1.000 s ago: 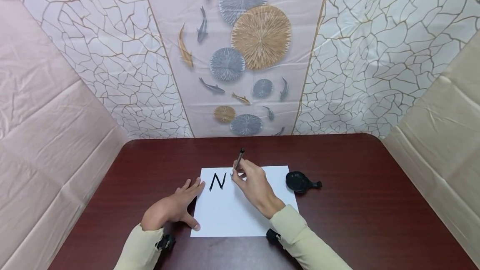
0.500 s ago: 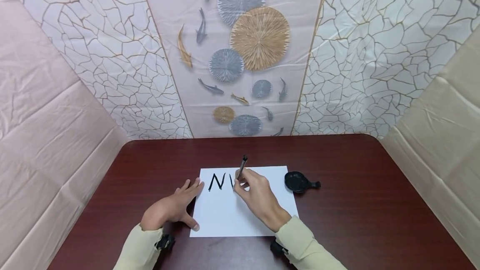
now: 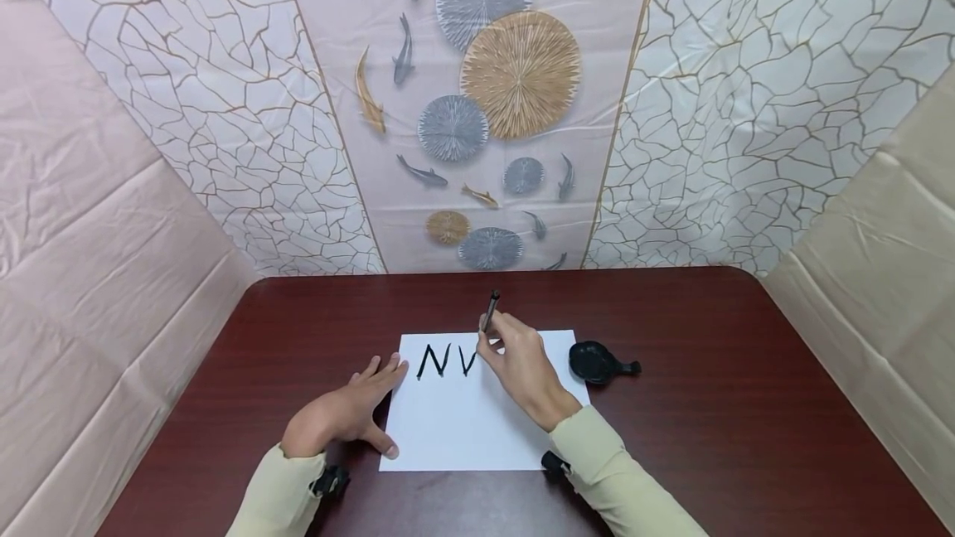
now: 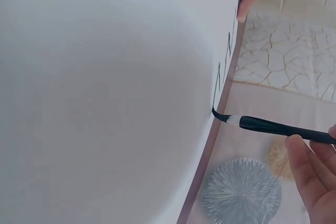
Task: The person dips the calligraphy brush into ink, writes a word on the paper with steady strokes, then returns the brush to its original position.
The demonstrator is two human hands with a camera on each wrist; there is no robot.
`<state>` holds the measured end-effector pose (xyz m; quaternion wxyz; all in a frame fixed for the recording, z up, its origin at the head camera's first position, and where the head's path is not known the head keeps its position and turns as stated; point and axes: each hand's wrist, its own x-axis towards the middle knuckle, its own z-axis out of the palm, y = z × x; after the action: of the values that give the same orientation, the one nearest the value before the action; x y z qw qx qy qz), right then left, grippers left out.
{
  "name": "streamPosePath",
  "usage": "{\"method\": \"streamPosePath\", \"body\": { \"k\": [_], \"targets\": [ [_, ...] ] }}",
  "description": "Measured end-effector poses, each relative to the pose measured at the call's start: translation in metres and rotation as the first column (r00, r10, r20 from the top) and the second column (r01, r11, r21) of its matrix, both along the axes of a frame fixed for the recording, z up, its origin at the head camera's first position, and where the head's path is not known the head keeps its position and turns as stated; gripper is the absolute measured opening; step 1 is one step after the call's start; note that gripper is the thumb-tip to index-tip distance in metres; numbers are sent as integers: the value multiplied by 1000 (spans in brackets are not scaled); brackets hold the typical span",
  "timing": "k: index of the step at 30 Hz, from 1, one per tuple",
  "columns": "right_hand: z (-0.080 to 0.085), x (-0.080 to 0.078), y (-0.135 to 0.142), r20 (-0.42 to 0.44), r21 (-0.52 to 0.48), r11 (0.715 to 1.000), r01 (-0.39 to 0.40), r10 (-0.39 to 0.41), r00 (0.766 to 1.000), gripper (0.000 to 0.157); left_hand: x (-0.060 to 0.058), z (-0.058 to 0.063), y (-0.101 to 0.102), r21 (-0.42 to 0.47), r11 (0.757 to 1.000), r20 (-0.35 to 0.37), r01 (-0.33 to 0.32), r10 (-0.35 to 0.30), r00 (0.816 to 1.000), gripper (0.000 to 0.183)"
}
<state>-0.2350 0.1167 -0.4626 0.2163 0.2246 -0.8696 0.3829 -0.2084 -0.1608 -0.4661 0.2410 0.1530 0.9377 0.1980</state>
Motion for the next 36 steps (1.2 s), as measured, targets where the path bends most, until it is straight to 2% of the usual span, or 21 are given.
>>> {"method": "streamPosePath", "body": {
  "k": [5,8,15,25,36],
  "targets": [
    [0,-13,1,3,-11,1000,8,-8,1000,13,0,0,0,-4,1000,0,0,0,1000,132],
    [0,-16,1,9,-3,1000,27,-27,1000,13,-1,0,1,-4,1000,1,-2,2,1000,132],
    [4,-12,3,24,-13,999,32,-32,999,13,-2,2,1,-3,1000,-1,3,-3,1000,132],
    [15,-7,8,-18,-3,999,42,-42,999,14,0,2,0,-3,1000,19,-5,5,1000,132],
    [17,-6,16,-35,-10,999,52,-52,998,17,1,4,0,13,1000,22,-7,7,1000,132]
  ]
}}
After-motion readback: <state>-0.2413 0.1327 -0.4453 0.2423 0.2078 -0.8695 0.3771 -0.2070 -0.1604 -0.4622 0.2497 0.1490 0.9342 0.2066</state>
